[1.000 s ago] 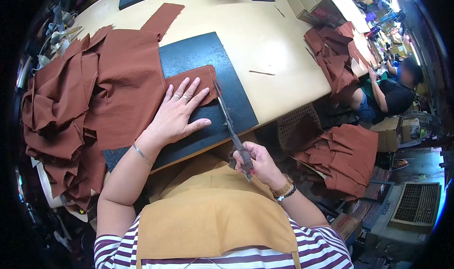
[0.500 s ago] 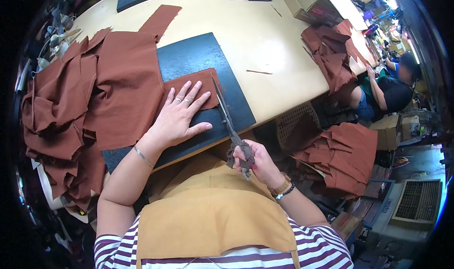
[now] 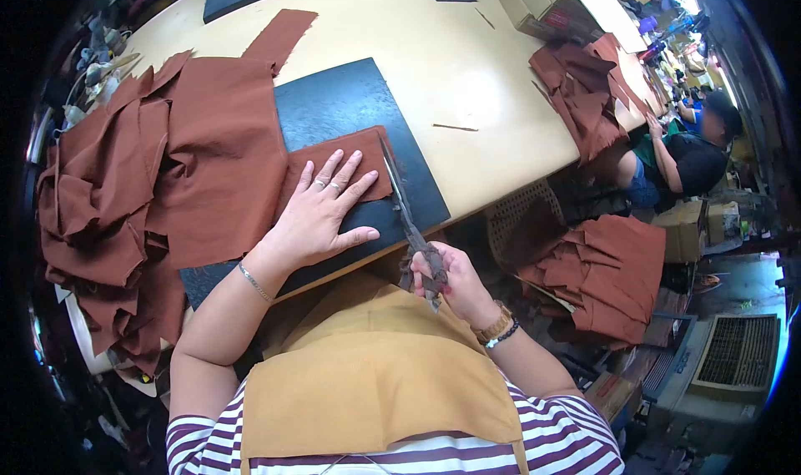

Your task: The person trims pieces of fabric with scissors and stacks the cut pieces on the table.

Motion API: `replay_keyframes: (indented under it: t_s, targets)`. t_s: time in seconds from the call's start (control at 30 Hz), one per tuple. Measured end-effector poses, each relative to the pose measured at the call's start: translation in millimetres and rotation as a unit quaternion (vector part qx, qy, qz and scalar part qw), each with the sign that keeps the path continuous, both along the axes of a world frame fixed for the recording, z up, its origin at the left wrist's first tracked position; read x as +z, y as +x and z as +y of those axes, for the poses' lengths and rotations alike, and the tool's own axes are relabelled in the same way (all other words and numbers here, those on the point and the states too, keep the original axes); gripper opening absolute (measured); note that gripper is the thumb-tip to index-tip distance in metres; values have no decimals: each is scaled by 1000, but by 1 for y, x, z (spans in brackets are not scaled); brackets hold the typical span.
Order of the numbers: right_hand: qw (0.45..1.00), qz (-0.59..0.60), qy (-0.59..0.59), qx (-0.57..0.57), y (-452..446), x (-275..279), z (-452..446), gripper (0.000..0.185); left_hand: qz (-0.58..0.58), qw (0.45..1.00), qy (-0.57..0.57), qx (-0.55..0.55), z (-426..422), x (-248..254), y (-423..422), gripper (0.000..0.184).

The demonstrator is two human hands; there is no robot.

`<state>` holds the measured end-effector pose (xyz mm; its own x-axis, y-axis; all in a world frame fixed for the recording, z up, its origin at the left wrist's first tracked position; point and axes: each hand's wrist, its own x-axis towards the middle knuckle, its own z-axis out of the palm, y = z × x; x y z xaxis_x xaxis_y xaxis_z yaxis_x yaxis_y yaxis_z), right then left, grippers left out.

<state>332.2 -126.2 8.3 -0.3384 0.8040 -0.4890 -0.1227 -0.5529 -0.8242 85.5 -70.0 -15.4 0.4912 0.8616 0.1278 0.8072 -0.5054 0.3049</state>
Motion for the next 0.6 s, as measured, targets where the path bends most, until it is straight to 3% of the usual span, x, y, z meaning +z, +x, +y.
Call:
replay_keyframes:
  t_s: [0.13, 0.33, 0.6]
  targets:
    - [998, -45, 27, 32, 7, -7, -7, 15, -7, 1000, 2, 2, 0, -2, 0, 80]
    - [999, 21, 17, -17, 0, -7, 1, 14, -2, 1000, -5, -13, -3, 0, 3, 81]
    - [1000, -13, 23, -15, -1, -8, 2, 14, -8, 1000, 2, -16, -3, -2, 3, 82]
